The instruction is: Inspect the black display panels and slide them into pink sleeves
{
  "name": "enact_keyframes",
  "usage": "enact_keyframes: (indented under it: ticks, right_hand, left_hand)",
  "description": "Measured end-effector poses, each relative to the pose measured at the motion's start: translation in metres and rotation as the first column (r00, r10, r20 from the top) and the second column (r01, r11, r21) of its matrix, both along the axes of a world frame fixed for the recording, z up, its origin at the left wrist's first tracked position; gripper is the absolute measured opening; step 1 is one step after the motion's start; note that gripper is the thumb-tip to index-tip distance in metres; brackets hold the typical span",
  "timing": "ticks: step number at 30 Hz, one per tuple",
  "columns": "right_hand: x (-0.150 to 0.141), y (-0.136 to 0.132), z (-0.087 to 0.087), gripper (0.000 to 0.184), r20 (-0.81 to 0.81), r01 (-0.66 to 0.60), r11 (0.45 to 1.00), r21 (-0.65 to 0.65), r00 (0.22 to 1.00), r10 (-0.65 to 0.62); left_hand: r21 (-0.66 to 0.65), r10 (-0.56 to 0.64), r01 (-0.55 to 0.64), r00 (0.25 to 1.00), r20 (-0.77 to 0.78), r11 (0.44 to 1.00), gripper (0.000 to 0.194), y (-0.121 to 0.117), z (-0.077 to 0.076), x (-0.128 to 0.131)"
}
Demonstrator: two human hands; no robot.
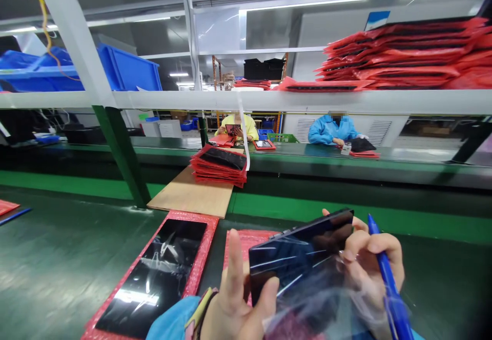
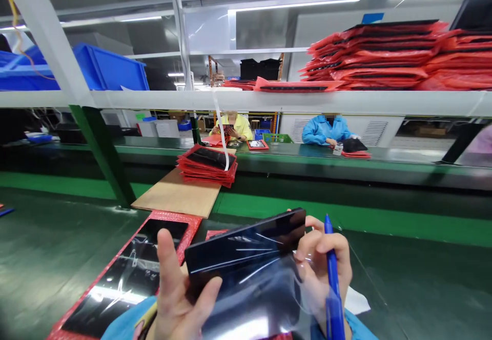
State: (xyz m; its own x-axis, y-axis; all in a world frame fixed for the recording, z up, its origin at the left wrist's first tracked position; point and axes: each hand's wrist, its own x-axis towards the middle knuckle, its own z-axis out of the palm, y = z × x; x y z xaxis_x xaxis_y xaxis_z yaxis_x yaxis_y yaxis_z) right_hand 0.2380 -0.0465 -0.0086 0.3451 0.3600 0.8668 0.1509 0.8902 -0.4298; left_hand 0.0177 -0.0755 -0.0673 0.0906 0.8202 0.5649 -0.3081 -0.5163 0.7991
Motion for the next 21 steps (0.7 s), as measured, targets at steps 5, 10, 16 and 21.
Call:
enact_keyframes:
  ticks: [5, 10, 16, 21]
  right_hand:
    - [0.001, 0.009, -0.005, 0.035, -0.06, -0.06, 0.997, -0.047, 0.997, 0.057]
    - [0.003, 0.005, -0.002, 0.036, -0.08, -0.092, 0.982, -0.162, 0.994, 0.08]
    - [-0.001, 0.001, 0.007, 0.032, -0.086, -0.135, 0.937, -0.322, 0.99, 0.113]
    - [-0.005, 0.003, 0.01, 0.028, -0.172, -0.246, 0.843, -0.479, 0.968, 0.184]
  left_hand:
    - [0.003, 0.003, -0.003, 0.999, -0.033, 1.0, 0.093, -0.005, 0.002, 0.004]
    - [-0.019, 0.011, -0.012, 0.998, -0.06, 1.0, 0.074, -0.006, 0.009, 0.003]
    - [0.031, -0.202, 0.203, 0.979, -0.043, 0.979, 0.052, 0.0, 0.047, 0.006]
    - [0.009, -0.439, 0.44, 0.894, 0.094, 0.898, 0.063, 0.011, 0.065, 0.0]
